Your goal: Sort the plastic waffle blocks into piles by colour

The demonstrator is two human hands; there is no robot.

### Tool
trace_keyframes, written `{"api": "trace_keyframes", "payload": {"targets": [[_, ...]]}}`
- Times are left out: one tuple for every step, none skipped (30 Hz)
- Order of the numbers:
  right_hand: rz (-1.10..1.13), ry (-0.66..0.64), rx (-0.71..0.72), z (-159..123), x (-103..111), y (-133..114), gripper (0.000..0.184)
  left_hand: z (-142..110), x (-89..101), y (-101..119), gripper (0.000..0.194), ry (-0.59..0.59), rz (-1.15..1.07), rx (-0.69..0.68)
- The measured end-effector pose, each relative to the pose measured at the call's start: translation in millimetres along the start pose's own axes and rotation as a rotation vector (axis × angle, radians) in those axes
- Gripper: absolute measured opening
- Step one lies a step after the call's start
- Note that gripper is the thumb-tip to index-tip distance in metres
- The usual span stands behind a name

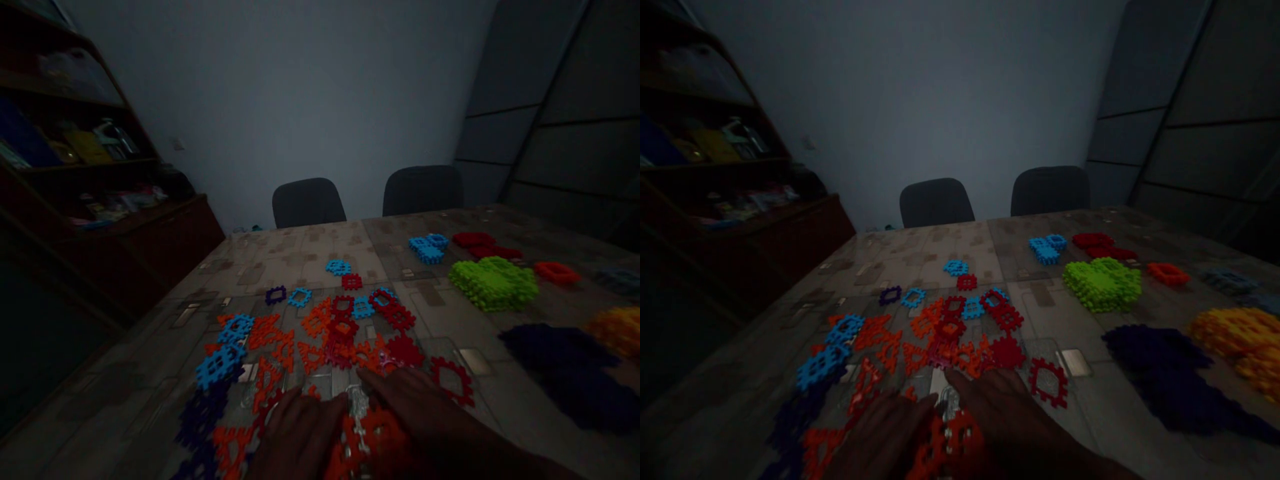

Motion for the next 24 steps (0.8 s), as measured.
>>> {"api": "trace_keyframes", "payload": {"targets": [[0.05,-0.04,-0.024,-4.1,8.1,7.9,0.09,0.1,-0.8,0.9,0.079,-0.004,-0.009,0.01],[0.1,-0.065,-0.038,-8.8,15.7,15.4,0.094,0.4,-2.4,1.8,0.078,-0.009,-0.021,0.019],[0.149,-0.085,-0.034,-14.0,21.8,21.6,0.095,0.6,-4.7,2.4,0.077,-0.015,-0.036,0.027],[0.188,-0.102,-0.017,-19.0,26.1,26.2,0.095,0.9,-7.6,2.8,0.075,-0.017,-0.051,0.034],[0.212,-0.117,0.001,-23.6,28.3,28.7,0.092,1.2,-10.6,2.9,0.075,-0.014,-0.062,0.036],[0.215,-0.128,0.016,-27.2,28.8,29.1,0.089,1.4,-13.2,2.9,0.074,0.0,-0.069,0.027],[0.199,-0.129,0.022,-29.7,28.0,27.7,0.086,1.6,-15.1,2.9,0.074,0.015,-0.072,0.014],[0.166,-0.123,0.019,-30.7,26.5,24.7,0.084,1.9,-16.1,2.8,0.075,0.025,-0.074,0.001],[0.126,-0.112,0.01,-30.5,24.9,20.7,0.081,2.2,-15.9,2.7,0.076,0.025,-0.075,-0.008],[0.086,-0.101,0.005,-29.3,23.6,16.0,0.079,2.8,-14.5,2.6,0.076,0.015,-0.077,-0.01],[0.052,-0.096,0.009,-27.3,22.7,11.0,0.077,3.5,-12.0,2.4,0.076,-0.002,-0.078,-0.007],[0.021,-0.095,0.017,-25.1,22.4,6.3,0.075,4.5,-8.5,2.2,0.075,-0.022,-0.077,-0.005],[-0.008,-0.095,0.024,-22.9,22.5,2.3,0.073,5.7,-4.6,2.2,0.073,-0.045,-0.073,-0.016],[-0.033,-0.096,0.031,-21.2,22.8,-0.8,0.071,7.0,-0.6,2.0,0.072,-0.062,-0.069,-0.037],[-0.05,-0.098,0.039,-20.1,23.1,-3.0,0.071,8.2,3.0,1.7,0.071,-0.075,-0.068,-0.057],[-0.063,-0.1,0.045,-19.7,23.1,-4.2,0.07,9.4,5.7,1.2,0.07,-0.084,-0.07,-0.072],[-0.074,-0.101,0.049,-19.7,22.6,-4.2,0.07,10.3,7.1,0.8,0.069,-0.089,-0.078,-0.089],[-0.081,-0.101,0.053,-20.1,21.6,-3.1,0.069,10.8,6.9,0.5,0.069,-0.099,-0.09,-0.102],[-0.079,-0.101,0.055,-20.6,20.2,-0.7,0.07,11.0,5.6,0.4,0.068,-0.089,-0.103,-0.109],[-0.068,-0.099,0.051,-20.9,18.3,2.8,0.071,10.8,3.1,0.6,0.068,-0.068,-0.115,-0.11],[-0.047,-0.094,0.042,-20.8,16.3,7.4,0.072,10.3,-0.5,1.1,0.069,-0.047,-0.127,-0.111],[-0.019,-0.093,0.031,-20.3,14.2,12.6,0.075,9.7,-4.8,1.8,0.07,-0.027,-0.138,-0.108],[0.01,-0.094,0.017,-19.4,12.1,18.3,0.077,8.9,-9.2,2.3,0.071,-0.009,-0.145,-0.096],[0.029,-0.101,-0.002,-18.4,10.2,24.0,0.08,8.0,-13.2,2.6,0.071,0.008,-0.141,-0.084]]}}
Point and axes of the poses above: each hand's wrist, its own z-axis towards the middle knuckle, its own x-axis out of the back of the hand, y = z × x, the point moved 2 cm from there along z, towards the middle knuckle, and after that the axes turned 5 degrees about -y, right-handed, at the moved point
